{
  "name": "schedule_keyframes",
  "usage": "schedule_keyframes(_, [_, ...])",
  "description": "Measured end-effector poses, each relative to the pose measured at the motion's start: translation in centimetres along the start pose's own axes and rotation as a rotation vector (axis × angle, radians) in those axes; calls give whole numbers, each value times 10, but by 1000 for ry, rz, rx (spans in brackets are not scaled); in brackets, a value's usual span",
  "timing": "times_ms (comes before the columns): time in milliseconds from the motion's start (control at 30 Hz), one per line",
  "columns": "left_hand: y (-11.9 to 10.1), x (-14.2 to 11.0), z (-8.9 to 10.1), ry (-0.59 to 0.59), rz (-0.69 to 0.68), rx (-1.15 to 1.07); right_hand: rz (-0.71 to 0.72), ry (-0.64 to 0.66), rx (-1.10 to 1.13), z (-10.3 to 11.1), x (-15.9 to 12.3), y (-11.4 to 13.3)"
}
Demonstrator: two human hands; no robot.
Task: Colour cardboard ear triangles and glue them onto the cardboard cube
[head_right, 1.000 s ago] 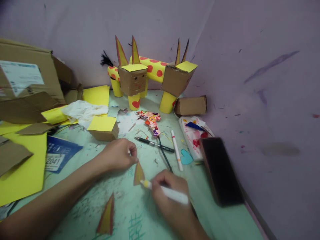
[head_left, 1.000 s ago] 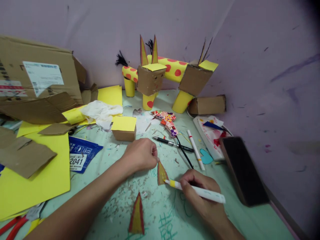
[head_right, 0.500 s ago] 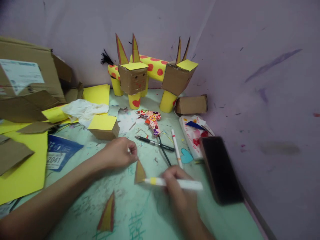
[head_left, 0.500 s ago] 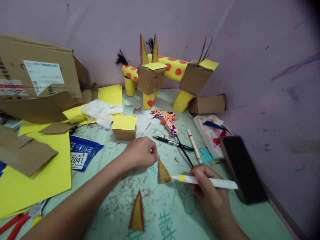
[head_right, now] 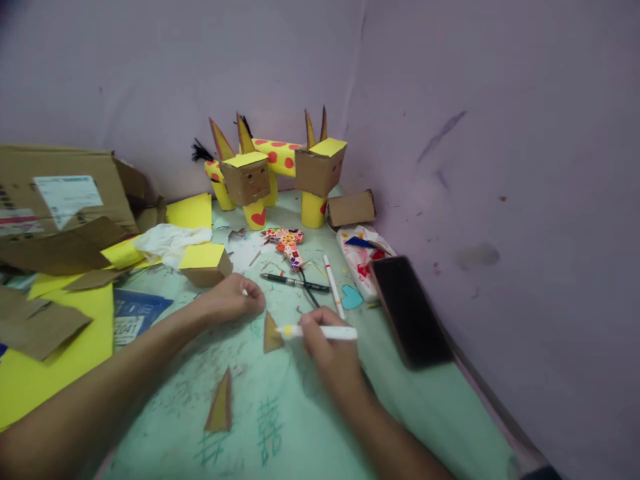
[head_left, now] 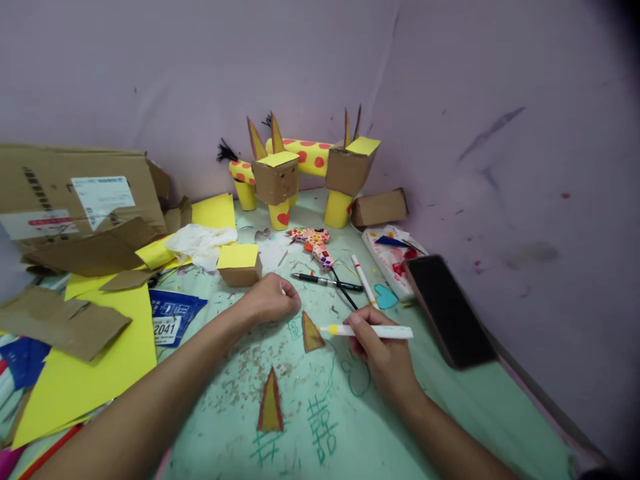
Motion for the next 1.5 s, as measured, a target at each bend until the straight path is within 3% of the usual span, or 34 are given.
schedule_keyframes(200, [-2, -2, -2, -8, 17, 61, 39, -46, -31, 3, 2, 5])
schedule_keyframes(600, [-12, -7, 2, -38, -79, 110, 72, 6, -100, -3, 2, 7])
schedule_keyframes(733, [-23, -22, 23, -204, -122, 157, 74, 2, -99, -3, 1, 8])
schedule_keyframes(833, [-38, -62, 36, -414, -160, 250, 69, 0, -96, -2, 1, 8])
schedule_keyframes(900, [-50, -96, 23, -515, -232, 460, 70, 2, -92, -2, 1, 8])
schedule_keyframes(967, [-59, -128, -6, -603, -348, 694, 73, 8, -89, -2, 1, 8])
schedule_keyframes(1067, [-58, -158, -54, -675, -551, 805, 71, 17, -87, -2, -1, 6])
schedule_keyframes(1133, [-48, -162, -70, -753, -557, 828, 59, 19, -85, -1, -3, 4])
schedule_keyframes(1267, [-36, -154, -78, -843, -566, 799, 33, 14, -95, 0, -5, 2])
schedule_keyframes(1500, [-25, -136, -87, -766, -600, 746, 30, 37, -166, 0, -6, 4])
Point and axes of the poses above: each hand's wrist, its own x-axis towards the middle knuckle, its own z-axis out of the back of the hand, y = z × x, the point moved 9 cm from there along x, towards the middle knuckle, and after that the axes turned 4 degrees about z, right-handed, at the moved point
